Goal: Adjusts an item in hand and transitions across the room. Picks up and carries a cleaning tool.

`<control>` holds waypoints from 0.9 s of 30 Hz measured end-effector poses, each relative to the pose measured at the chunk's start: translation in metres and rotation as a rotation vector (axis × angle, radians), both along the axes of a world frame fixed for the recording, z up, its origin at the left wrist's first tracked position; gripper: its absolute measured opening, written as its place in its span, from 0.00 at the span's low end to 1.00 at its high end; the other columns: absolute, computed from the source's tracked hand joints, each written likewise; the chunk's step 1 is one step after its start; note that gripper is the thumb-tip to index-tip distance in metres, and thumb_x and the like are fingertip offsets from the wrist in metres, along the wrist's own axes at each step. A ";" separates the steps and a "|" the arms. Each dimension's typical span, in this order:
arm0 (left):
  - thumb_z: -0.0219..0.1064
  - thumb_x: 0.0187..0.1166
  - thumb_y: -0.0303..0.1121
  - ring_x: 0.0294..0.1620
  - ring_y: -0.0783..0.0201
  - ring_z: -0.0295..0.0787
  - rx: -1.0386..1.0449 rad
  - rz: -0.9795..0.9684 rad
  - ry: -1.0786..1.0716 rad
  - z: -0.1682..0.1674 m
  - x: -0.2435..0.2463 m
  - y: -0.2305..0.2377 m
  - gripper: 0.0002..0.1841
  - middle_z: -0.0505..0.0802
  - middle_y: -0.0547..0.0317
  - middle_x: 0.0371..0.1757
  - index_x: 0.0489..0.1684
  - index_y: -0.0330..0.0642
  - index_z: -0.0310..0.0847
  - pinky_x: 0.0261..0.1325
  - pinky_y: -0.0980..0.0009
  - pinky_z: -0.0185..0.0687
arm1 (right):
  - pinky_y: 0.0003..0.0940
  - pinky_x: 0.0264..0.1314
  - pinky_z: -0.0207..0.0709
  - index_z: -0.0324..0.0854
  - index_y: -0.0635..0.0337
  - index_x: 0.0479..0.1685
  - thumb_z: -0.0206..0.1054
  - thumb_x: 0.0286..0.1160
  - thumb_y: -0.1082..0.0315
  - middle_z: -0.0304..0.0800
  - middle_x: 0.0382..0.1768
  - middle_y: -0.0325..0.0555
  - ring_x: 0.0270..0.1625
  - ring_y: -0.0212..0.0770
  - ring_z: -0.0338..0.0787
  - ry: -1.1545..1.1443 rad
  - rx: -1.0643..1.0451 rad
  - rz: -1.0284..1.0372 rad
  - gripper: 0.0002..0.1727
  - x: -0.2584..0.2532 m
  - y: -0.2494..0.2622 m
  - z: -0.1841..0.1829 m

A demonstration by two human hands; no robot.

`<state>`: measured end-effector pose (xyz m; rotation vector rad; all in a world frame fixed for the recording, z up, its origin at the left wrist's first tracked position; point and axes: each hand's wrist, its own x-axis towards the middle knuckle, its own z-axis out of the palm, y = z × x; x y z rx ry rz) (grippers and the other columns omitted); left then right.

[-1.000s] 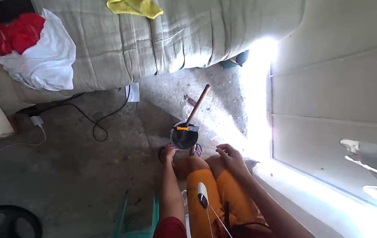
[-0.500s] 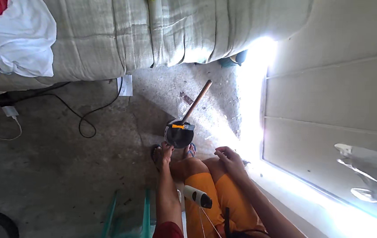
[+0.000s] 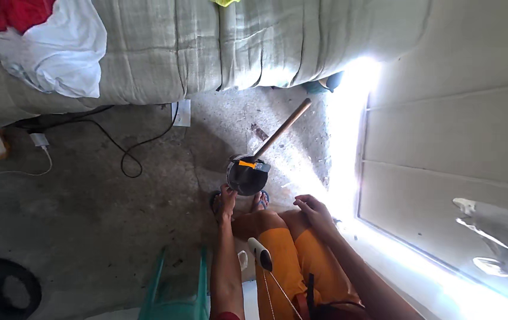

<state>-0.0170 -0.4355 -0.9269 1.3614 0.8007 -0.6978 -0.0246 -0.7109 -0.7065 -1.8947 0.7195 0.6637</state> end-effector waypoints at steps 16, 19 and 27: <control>0.67 0.77 0.25 0.41 0.60 0.87 -0.057 0.405 -0.103 0.401 -0.059 0.123 0.31 0.88 0.43 0.50 0.81 0.33 0.58 0.47 0.63 0.87 | 0.45 0.67 0.88 0.56 0.58 0.88 0.78 0.71 0.54 0.75 0.78 0.54 0.67 0.46 0.89 0.168 0.450 0.253 0.47 0.034 0.157 0.215; 0.67 0.78 0.26 0.42 0.60 0.87 -0.062 0.491 -0.134 0.482 -0.090 0.160 0.35 0.88 0.43 0.52 0.85 0.34 0.55 0.49 0.62 0.87 | 0.46 0.63 0.89 0.58 0.59 0.87 0.78 0.71 0.57 0.79 0.73 0.55 0.62 0.48 0.91 0.144 0.468 0.326 0.45 0.027 0.201 0.278; 0.67 0.81 0.26 0.48 0.60 0.91 -0.074 0.669 -0.255 0.635 -0.132 0.272 0.33 0.90 0.43 0.55 0.84 0.36 0.54 0.56 0.61 0.87 | 0.46 0.59 0.92 0.65 0.65 0.73 0.78 0.71 0.62 0.86 0.61 0.57 0.53 0.49 0.95 0.019 0.574 0.626 0.35 0.046 0.343 0.419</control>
